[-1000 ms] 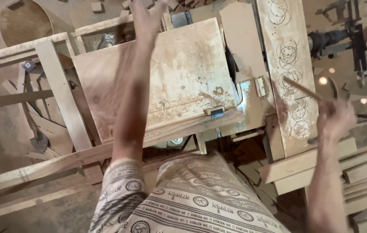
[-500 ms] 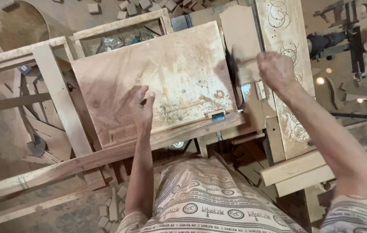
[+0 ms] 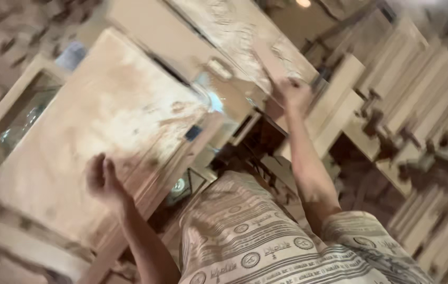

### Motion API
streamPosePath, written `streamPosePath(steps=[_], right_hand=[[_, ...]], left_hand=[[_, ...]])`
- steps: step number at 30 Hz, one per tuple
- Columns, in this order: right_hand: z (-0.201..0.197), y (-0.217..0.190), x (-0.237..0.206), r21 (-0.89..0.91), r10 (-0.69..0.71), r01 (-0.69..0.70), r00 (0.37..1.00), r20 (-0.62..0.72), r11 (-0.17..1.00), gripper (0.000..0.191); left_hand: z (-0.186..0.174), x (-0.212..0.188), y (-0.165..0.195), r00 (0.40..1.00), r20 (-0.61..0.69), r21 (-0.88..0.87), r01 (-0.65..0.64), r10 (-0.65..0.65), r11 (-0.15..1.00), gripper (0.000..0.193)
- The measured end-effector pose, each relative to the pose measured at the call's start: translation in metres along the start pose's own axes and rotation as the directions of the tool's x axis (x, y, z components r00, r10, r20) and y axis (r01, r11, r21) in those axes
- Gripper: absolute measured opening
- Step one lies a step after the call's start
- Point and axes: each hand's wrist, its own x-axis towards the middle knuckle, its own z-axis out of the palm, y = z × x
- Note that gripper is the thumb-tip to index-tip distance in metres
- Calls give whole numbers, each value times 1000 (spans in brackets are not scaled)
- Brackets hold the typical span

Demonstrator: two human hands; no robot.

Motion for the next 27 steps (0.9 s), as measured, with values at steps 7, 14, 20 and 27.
streamPosePath(steps=[7,14,20,27], right_hand=[[-113,81,-13,-41,91,-107,955,-284,993,33],[-142,191,-19,-189,411,-400,912,18,897,70],[-129,207,-17,-107,275,-287,955,-108,952,62],[-152,199,-36,-113,-312,299,786,-533,948,54]], left_hand=[[44,-34,42,972,234,-48,-5,17,999,42],[64,-54,22,957,287,108,12,-43,994,38],[53,-51,-49,883,444,483,-377,150,790,36],[93,-63,-47,759,582,630,-193,-293,752,35]])
